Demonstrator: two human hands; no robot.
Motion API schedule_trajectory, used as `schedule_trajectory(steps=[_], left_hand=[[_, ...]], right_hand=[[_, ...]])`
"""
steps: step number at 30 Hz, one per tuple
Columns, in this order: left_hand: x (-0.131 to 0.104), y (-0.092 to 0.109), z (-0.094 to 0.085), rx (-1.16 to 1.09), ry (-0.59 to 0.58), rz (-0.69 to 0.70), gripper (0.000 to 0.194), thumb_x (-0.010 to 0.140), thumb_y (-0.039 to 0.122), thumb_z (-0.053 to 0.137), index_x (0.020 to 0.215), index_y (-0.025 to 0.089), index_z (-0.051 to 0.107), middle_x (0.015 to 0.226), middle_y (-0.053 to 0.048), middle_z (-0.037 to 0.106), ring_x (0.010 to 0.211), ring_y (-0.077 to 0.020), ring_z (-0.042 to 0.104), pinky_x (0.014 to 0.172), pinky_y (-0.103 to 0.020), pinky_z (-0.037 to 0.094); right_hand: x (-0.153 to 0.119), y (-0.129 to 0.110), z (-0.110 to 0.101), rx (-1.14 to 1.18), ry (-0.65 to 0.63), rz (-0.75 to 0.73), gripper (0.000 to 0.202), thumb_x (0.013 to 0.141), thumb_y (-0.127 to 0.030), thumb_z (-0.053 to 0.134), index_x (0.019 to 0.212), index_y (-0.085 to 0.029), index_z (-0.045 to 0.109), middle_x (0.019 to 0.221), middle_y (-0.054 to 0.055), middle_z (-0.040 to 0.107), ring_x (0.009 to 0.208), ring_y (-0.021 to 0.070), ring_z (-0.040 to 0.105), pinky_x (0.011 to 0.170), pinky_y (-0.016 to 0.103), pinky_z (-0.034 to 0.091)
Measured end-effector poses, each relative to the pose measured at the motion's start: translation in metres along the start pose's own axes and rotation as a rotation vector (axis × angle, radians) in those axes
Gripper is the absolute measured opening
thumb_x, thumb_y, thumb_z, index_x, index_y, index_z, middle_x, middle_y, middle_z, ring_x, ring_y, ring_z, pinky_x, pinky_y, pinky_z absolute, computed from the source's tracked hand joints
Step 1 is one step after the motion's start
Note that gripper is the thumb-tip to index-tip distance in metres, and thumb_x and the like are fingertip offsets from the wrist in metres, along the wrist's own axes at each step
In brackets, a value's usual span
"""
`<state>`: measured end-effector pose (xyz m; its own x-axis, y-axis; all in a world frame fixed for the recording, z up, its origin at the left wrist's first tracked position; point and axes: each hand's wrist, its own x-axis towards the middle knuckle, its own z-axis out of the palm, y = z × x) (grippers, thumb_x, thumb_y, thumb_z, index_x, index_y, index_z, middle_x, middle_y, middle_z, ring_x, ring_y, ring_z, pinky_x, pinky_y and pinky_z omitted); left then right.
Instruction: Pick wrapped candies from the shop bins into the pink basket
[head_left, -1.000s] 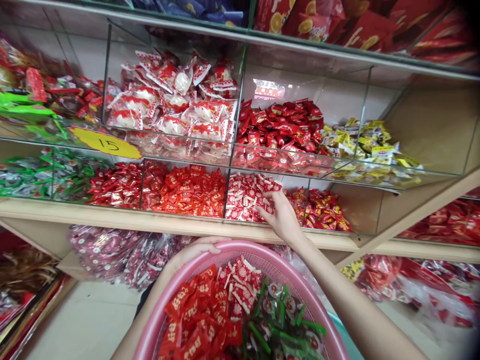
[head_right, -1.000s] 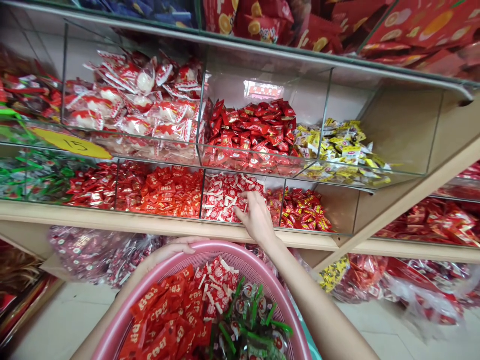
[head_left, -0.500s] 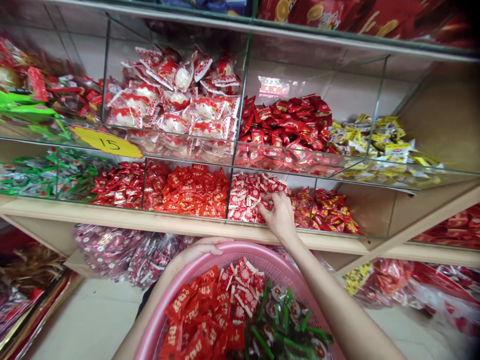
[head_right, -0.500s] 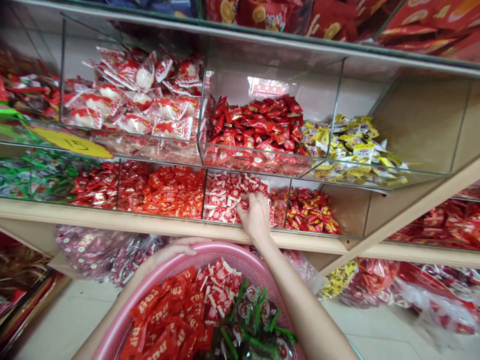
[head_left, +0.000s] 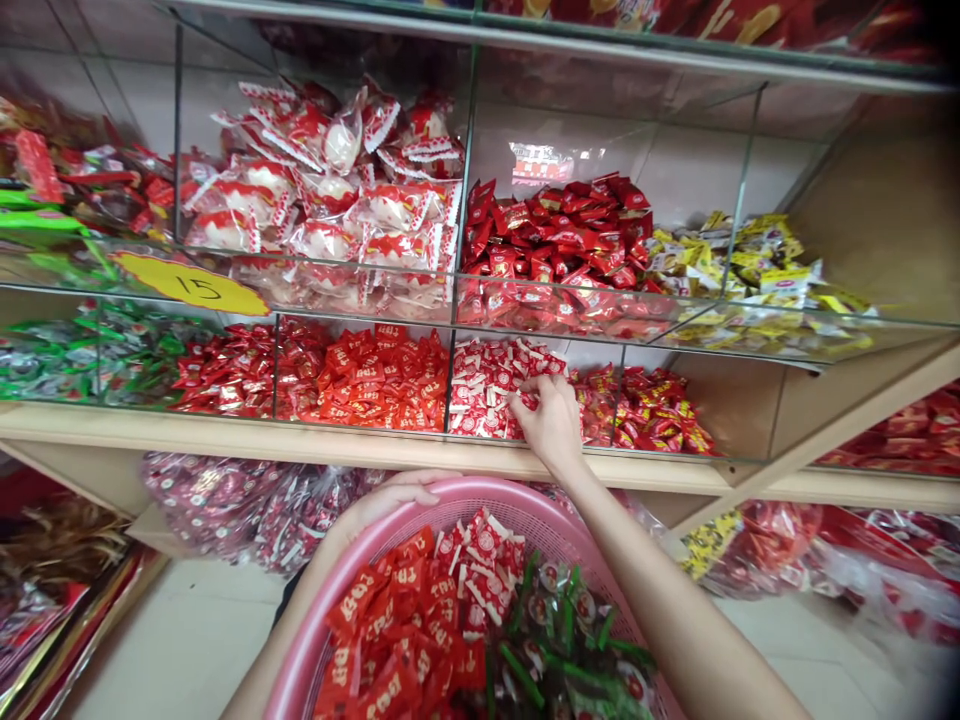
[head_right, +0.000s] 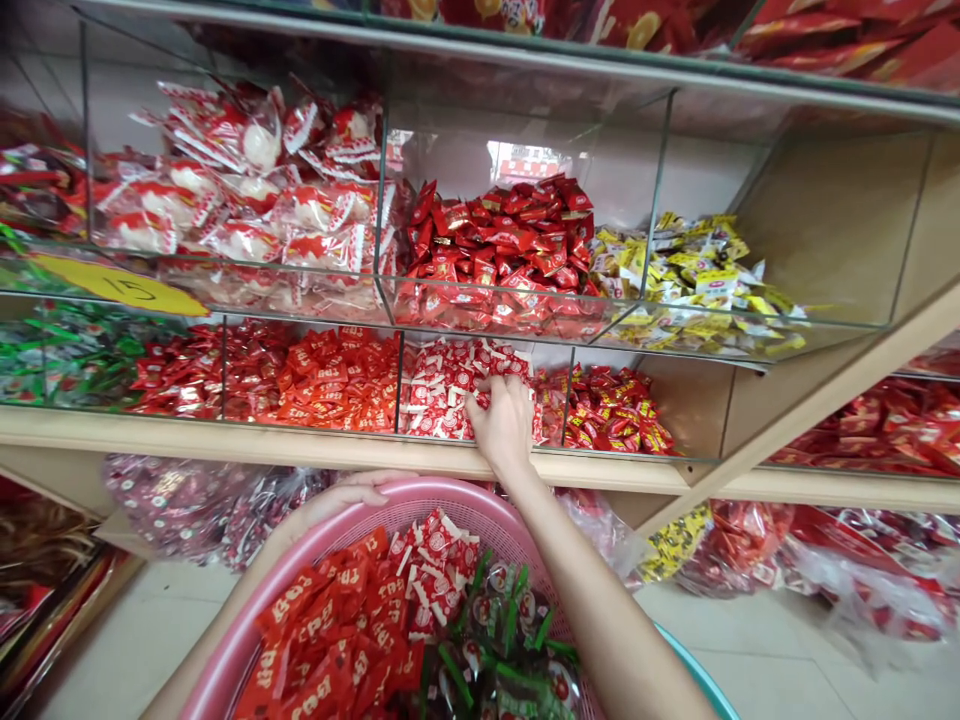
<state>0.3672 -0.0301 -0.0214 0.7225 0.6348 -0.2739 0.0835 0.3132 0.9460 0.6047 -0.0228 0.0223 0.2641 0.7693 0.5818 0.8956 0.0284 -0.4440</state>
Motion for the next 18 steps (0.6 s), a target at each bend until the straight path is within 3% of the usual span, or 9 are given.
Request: schedule_trajectory(steps=[5, 10, 14, 18], left_hand=[[-0.001, 0.001, 0.0, 0.003, 0.022, -0.005, 0.052, 0.063, 0.017, 0.056, 0.115, 0.021, 0.061, 0.112, 0.0, 0.065, 0.097, -0.0222, 0.059, 0.091, -0.031, 0.037], [0.0, 0.001, 0.0, 0.004, 0.031, -0.033, 0.051, 0.064, 0.017, 0.056, 0.115, 0.02, 0.06, 0.112, -0.001, 0.065, 0.096, -0.0222, 0.06, 0.09, -0.031, 0.038], [0.003, -0.003, -0.003, -0.024, -0.001, 0.0, 0.047, 0.066, 0.015, 0.057, 0.112, 0.019, 0.062, 0.112, -0.002, 0.065, 0.1, -0.0226, 0.058, 0.092, -0.031, 0.038], [0.006, -0.008, -0.004, -0.092, -0.025, -0.011, 0.048, 0.066, 0.014, 0.057, 0.114, 0.018, 0.061, 0.105, -0.004, 0.068, 0.089, -0.0221, 0.062, 0.089, -0.033, 0.039]], right_hand=[[-0.001, 0.003, -0.003, 0.142, 0.136, -0.048, 0.018, 0.083, -0.029, 0.046, 0.079, -0.018, 0.059, 0.084, 0.007, 0.056, 0.084, 0.0203, 0.05, 0.079, 0.032, 0.038], [-0.008, -0.01, -0.029, 0.31, 0.161, -0.108, 0.018, 0.085, -0.031, 0.046, 0.08, -0.02, 0.058, 0.085, 0.005, 0.055, 0.083, 0.0182, 0.051, 0.077, 0.032, 0.04], [-0.026, -0.03, -0.049, 0.532, -0.074, -0.201, 0.015, 0.085, -0.03, 0.05, 0.078, -0.021, 0.059, 0.084, 0.003, 0.056, 0.076, 0.015, 0.051, 0.067, 0.027, 0.041], [-0.054, -0.038, -0.04, 0.765, -0.503, -0.218, 0.017, 0.086, -0.034, 0.05, 0.081, -0.02, 0.059, 0.074, -0.001, 0.056, 0.063, 0.0111, 0.049, 0.056, 0.023, 0.039]])
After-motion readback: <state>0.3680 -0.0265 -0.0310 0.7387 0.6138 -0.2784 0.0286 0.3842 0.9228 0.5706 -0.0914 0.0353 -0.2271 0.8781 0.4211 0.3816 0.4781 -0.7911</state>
